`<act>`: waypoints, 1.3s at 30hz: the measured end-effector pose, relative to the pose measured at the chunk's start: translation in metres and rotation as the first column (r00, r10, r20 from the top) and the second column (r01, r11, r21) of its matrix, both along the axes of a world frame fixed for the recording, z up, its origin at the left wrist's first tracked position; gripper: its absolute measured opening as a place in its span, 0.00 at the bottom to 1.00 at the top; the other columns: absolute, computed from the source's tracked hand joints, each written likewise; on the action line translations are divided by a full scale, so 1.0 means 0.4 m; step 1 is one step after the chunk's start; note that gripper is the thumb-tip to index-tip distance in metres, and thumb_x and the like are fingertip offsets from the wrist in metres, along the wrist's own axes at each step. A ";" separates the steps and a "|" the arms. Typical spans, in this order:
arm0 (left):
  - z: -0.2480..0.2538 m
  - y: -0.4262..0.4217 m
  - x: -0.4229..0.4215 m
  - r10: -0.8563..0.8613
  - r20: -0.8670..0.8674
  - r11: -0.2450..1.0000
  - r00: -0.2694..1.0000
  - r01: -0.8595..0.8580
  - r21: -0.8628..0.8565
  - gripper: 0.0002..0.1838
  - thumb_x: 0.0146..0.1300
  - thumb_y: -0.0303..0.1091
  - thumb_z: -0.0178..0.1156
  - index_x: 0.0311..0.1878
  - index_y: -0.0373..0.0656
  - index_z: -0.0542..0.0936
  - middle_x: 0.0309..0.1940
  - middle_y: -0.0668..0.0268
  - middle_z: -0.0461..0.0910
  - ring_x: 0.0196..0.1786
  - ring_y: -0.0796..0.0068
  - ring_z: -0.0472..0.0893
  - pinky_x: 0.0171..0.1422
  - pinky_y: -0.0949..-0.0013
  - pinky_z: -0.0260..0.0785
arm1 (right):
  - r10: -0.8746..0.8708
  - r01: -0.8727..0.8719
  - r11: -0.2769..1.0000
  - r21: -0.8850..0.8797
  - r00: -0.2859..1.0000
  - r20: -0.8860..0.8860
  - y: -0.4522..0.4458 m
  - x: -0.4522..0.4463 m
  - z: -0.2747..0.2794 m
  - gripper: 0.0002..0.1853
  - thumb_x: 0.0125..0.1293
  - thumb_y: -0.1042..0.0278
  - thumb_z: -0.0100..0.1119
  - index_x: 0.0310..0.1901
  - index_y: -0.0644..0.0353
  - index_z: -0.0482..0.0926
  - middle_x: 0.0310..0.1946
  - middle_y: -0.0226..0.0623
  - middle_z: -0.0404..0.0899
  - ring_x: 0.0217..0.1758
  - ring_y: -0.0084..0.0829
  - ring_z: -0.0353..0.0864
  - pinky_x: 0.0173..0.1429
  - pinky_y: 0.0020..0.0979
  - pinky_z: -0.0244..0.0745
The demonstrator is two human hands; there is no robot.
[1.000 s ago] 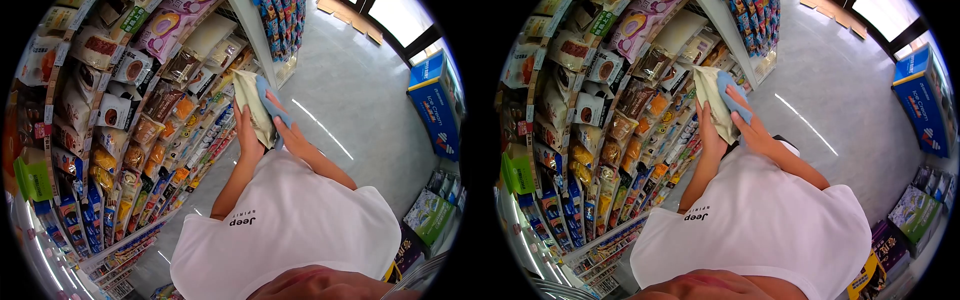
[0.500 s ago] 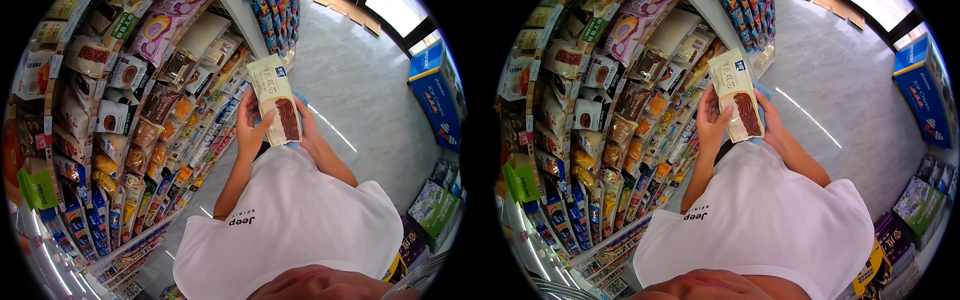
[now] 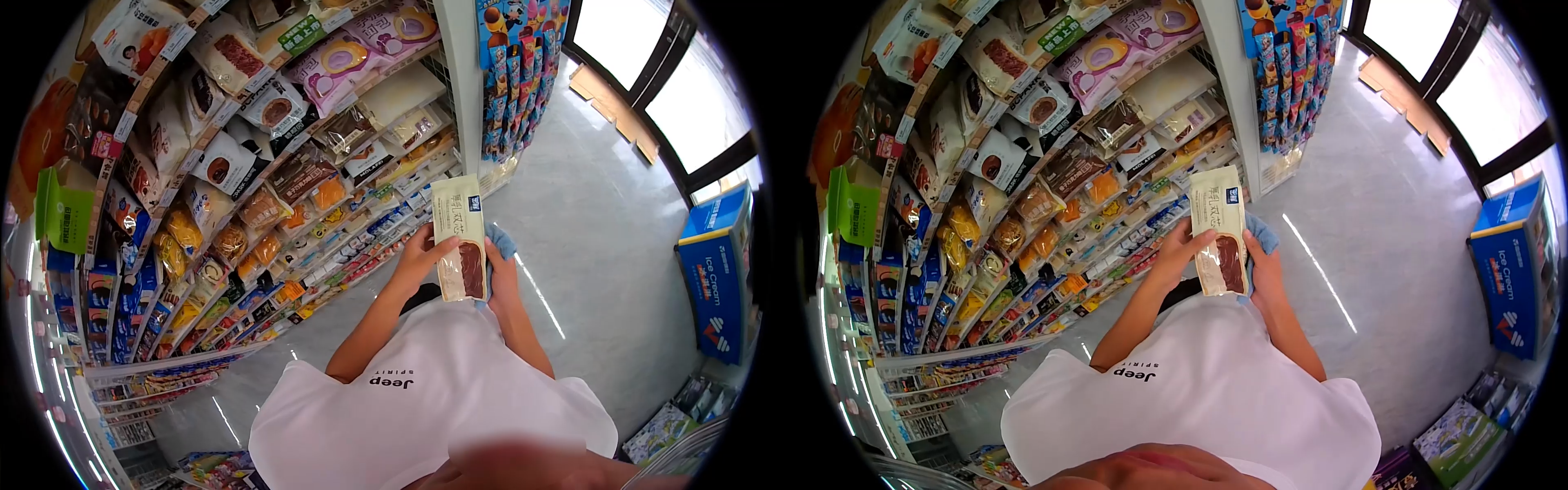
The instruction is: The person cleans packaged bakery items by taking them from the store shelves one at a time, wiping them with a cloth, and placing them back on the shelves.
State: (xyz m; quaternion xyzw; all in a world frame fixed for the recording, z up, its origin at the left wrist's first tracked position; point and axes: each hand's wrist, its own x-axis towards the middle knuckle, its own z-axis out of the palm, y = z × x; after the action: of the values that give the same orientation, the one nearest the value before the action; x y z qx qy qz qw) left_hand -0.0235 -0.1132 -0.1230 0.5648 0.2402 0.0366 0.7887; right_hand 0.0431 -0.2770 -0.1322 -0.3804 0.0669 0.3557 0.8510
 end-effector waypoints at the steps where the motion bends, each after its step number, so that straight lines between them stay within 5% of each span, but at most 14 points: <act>1: -0.005 0.004 0.001 0.039 0.021 0.999 0.999 -0.038 -0.023 0.31 0.65 0.38 0.71 0.65 0.35 0.72 0.56 0.60 0.80 0.59 0.72 0.79 0.65 0.68 0.70 | -0.018 0.018 1.000 0.012 1.000 -0.006 0.003 0.001 0.001 0.22 0.76 0.64 0.55 0.65 0.66 0.70 0.57 0.43 0.80 0.56 0.33 0.83 0.58 0.35 0.81; 10: 0.179 0.221 0.022 0.357 0.253 0.934 0.899 -0.352 -0.069 0.29 0.68 0.35 0.66 0.69 0.39 0.68 0.56 0.58 0.80 0.56 0.71 0.82 0.56 0.65 0.80 | -0.093 0.097 0.995 0.035 0.989 -0.115 -0.043 0.070 -0.036 0.24 0.72 0.64 0.59 0.65 0.64 0.69 0.56 0.45 0.80 0.54 0.37 0.84 0.58 0.38 0.82; 14: 0.444 0.273 0.062 0.410 0.423 0.876 0.808 -0.478 0.063 0.36 0.70 0.39 0.64 0.75 0.42 0.58 0.61 0.56 0.77 0.58 0.67 0.82 0.59 0.64 0.80 | -0.104 0.112 0.993 0.048 0.985 -0.140 -0.061 0.088 -0.057 0.23 0.72 0.62 0.58 0.64 0.66 0.72 0.55 0.44 0.82 0.54 0.39 0.85 0.60 0.39 0.82; 16: 0.526 0.322 0.086 0.442 0.435 0.849 0.784 -0.523 0.079 0.33 0.70 0.45 0.63 0.73 0.42 0.66 0.62 0.57 0.77 0.59 0.66 0.81 0.60 0.63 0.79 | -0.121 0.128 0.991 0.040 0.981 -0.151 -0.069 0.091 -0.062 0.24 0.72 0.62 0.58 0.64 0.66 0.71 0.55 0.44 0.82 0.54 0.39 0.85 0.60 0.39 0.82; 20: 0.647 0.463 0.114 0.264 0.499 0.923 0.825 -0.366 0.117 0.27 0.70 0.44 0.62 0.65 0.35 0.74 0.57 0.56 0.82 0.58 0.65 0.83 0.56 0.61 0.82 | -0.118 0.127 0.991 0.043 0.979 -0.167 -0.084 0.092 -0.087 0.24 0.72 0.61 0.57 0.64 0.66 0.71 0.56 0.45 0.81 0.55 0.40 0.85 0.60 0.40 0.81; 22: 0.693 0.514 0.140 0.139 0.507 0.901 0.851 -0.321 0.292 0.28 0.68 0.43 0.65 0.65 0.37 0.75 0.56 0.59 0.83 0.55 0.65 0.85 0.57 0.64 0.81 | -0.113 0.123 0.991 0.051 0.979 -0.171 -0.090 0.090 -0.090 0.25 0.72 0.61 0.57 0.65 0.66 0.70 0.57 0.45 0.81 0.55 0.40 0.84 0.61 0.40 0.81; 24: 0.715 0.629 0.171 0.157 0.490 0.831 0.857 -0.383 0.404 0.32 0.63 0.47 0.70 0.64 0.39 0.76 0.58 0.61 0.82 0.54 0.65 0.84 0.59 0.63 0.79 | -0.111 0.130 0.988 0.087 0.973 -0.201 -0.096 0.087 -0.085 0.25 0.72 0.61 0.57 0.65 0.67 0.70 0.57 0.45 0.80 0.56 0.41 0.84 0.62 0.41 0.80; 27: 0.815 0.504 0.236 0.242 0.375 0.790 0.895 -0.406 0.460 0.22 0.71 0.46 0.64 0.57 0.38 0.80 0.49 0.63 0.84 0.42 0.71 0.85 0.47 0.65 0.77 | -0.099 0.135 0.980 0.148 0.969 -0.224 -0.099 0.084 -0.073 0.26 0.72 0.60 0.57 0.65 0.67 0.70 0.58 0.45 0.80 0.57 0.41 0.83 0.63 0.42 0.79; 30: 0.820 0.504 0.292 0.242 0.347 0.687 0.906 -0.412 0.598 0.17 0.67 0.45 0.67 0.49 0.42 0.83 0.37 0.69 0.86 0.37 0.75 0.85 0.41 0.66 0.78 | -0.096 0.139 0.975 0.175 0.968 -0.234 -0.107 0.083 -0.070 0.26 0.72 0.60 0.57 0.66 0.67 0.69 0.58 0.45 0.80 0.57 0.42 0.83 0.63 0.43 0.79; 39: 0.783 0.711 0.412 0.079 0.450 0.904 0.889 -0.254 0.345 0.07 0.68 0.35 0.62 0.37 0.42 0.82 0.32 0.68 0.84 0.34 0.70 0.85 0.41 0.65 0.80 | -0.151 0.202 0.961 0.188 0.955 -0.256 -0.134 0.076 -0.061 0.26 0.71 0.60 0.58 0.65 0.67 0.70 0.58 0.45 0.80 0.57 0.42 0.83 0.63 0.43 0.80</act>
State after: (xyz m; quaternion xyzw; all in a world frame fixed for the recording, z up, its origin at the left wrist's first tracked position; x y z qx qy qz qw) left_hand 0.1415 0.1712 0.1902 0.6668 0.0983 0.2755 0.6855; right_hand 0.0736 -0.3306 -0.1568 -0.2341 0.1647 0.3262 0.9009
